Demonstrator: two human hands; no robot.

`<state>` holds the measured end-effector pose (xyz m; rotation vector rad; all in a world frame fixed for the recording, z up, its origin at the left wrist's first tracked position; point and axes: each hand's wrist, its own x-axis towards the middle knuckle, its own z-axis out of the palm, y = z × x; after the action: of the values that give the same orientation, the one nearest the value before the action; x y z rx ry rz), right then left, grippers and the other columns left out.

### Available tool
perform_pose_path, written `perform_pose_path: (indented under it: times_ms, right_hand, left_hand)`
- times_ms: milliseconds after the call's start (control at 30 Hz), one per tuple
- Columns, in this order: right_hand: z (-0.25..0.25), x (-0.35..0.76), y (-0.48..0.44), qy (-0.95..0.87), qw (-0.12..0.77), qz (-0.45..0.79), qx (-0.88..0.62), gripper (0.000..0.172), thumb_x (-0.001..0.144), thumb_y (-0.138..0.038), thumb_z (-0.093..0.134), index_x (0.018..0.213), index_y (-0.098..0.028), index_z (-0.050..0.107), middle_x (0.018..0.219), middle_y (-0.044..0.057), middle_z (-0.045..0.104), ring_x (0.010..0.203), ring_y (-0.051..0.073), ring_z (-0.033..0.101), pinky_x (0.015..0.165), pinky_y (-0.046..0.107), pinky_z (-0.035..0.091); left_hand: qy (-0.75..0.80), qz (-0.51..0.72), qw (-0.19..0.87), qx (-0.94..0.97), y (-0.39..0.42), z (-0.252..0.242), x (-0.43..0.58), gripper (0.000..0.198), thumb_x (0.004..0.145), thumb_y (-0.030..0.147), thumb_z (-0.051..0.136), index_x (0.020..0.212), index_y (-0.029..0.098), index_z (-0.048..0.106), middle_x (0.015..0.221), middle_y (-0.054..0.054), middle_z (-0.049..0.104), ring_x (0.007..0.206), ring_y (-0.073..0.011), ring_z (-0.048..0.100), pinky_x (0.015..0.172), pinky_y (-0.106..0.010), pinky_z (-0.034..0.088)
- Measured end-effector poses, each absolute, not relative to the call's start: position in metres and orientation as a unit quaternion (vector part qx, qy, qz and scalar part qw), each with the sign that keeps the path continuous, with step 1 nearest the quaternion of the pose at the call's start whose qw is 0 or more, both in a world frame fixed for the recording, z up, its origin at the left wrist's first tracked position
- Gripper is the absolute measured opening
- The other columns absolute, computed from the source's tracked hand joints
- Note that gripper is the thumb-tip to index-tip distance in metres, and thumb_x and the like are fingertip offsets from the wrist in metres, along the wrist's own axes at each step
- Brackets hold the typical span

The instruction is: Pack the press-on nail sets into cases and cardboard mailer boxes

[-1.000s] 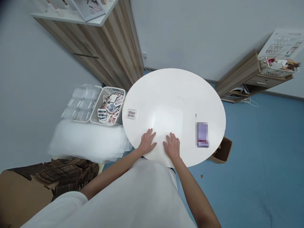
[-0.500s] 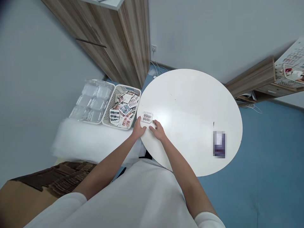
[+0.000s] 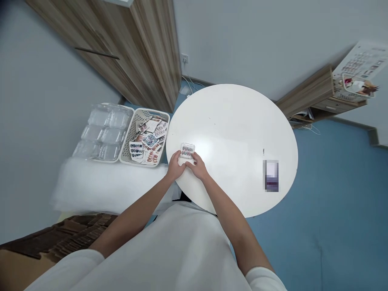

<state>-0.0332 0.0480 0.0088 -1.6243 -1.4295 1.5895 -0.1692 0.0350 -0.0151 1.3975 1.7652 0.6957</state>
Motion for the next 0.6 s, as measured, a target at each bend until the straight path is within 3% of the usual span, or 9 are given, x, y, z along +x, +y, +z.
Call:
perform_pose_path:
  times_ms: [367, 600]
  right_hand:
    - [0.018, 0.11, -0.036, -0.561, 0.201, 0.457, -0.661, 0.053, 0.074, -0.027, 0.049, 0.126, -0.024, 0.041, 0.139, 0.005, 0.031, 0.123, 0.021, 0.037, 0.094, 0.037, 0.04]
    - [-0.002, 0.169, -0.066, -0.596, 0.165, 0.453, -0.642, 0.056, 0.071, -0.018, 0.045, 0.127, -0.022, 0.04, 0.137, 0.006, 0.035, 0.119, 0.022, 0.042, 0.094, 0.039, 0.04]
  left_hand:
    - [0.571, 0.223, 0.431, 0.662, -0.027, -0.003, -0.055, 0.064, 0.066, 0.014, 0.049, 0.128, 0.016, 0.035, 0.133, -0.009, 0.035, 0.123, -0.0231, 0.035, 0.103, -0.037, 0.031]
    - [0.589, 0.166, 0.427, 0.666, -0.05, -0.007, -0.006, 0.06, 0.067, 0.013, 0.047, 0.126, 0.015, 0.04, 0.132, -0.009, 0.039, 0.121, -0.0231, 0.037, 0.102, -0.039, 0.032]
